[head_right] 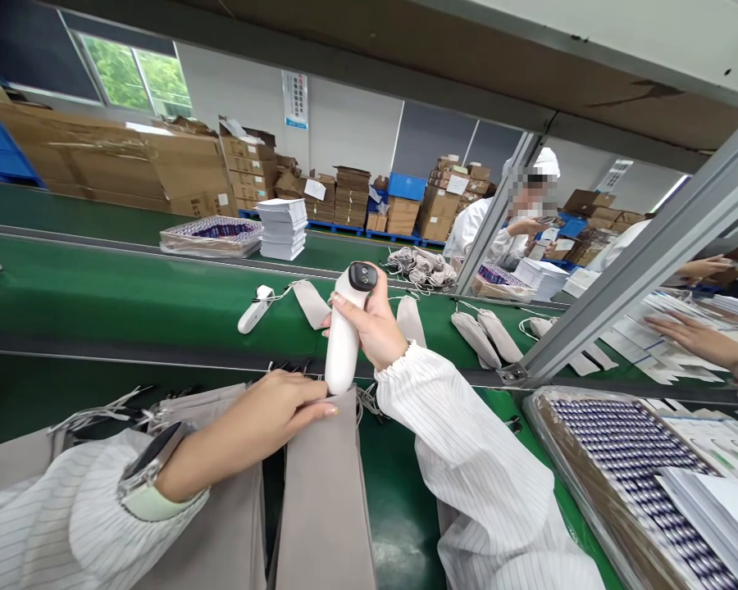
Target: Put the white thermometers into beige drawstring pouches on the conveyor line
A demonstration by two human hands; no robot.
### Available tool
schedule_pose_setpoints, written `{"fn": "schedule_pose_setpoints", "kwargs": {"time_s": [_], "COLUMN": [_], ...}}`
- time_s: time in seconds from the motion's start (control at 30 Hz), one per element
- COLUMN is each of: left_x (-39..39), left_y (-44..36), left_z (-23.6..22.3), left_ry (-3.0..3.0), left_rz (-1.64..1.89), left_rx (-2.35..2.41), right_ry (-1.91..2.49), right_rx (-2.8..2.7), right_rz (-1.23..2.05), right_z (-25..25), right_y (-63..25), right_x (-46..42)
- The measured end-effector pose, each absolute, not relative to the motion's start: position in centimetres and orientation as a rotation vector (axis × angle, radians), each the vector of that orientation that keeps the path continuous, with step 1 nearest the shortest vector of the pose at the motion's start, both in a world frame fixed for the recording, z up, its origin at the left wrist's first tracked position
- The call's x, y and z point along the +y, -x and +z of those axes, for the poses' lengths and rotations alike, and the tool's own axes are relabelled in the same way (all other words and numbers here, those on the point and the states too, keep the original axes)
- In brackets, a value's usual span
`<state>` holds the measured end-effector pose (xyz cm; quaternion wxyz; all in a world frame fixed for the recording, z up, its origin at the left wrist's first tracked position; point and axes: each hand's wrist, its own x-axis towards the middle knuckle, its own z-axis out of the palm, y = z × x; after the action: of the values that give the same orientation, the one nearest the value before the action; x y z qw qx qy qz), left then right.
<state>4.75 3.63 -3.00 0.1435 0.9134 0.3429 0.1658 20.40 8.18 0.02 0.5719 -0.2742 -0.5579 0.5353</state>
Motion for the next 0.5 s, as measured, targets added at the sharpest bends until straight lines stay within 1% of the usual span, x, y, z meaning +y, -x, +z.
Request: {"fn": "schedule_pose_setpoints", "kwargs": {"time_s": [0.07, 0.17, 0.27, 0.33, 0.43, 0.47, 0.5], "left_x": [3.7, 3.6, 3.8, 4.3, 5.0, 5.2, 5.2], "left_y": [-4.9, -4.9, -4.7, -4.5, -4.1, -4.0, -3.8], "left_z": [-2.7, -2.4, -2.3, -2.3, -2.3, -2.2, -1.9], "left_ry": [-2.515, -2.385, -2.302, -2.280, -2.303, -2.308, -2.298], "left_rz": [0.595, 0.906, 1.277, 1.447, 1.504, 1.474, 1.414], "left_rx": [1.016, 1.093, 1.147, 1.180, 1.222, 1.256, 1.310], "right_ry": [0.628, 0.643, 0.779, 0.909, 1.038, 1.057, 1.074], "right_rx": [-1.268, -1.279, -1.484, -1.688, -1.892, -1.911, -1.895], "right_rz": [1.248, 1.325, 1.465, 1.543, 1.557, 1.472, 1.314], "right_z": [-0.2, -0.7, -1.4, -1.8, -2.0, -2.0, -1.9], "right_y": [-20.3, -20.1, -19.6, -19.1, -18.7, -18.9, -19.3], "right_x": [8.3, 8.4, 7.9, 7.2, 6.6, 6.7, 7.1]}}
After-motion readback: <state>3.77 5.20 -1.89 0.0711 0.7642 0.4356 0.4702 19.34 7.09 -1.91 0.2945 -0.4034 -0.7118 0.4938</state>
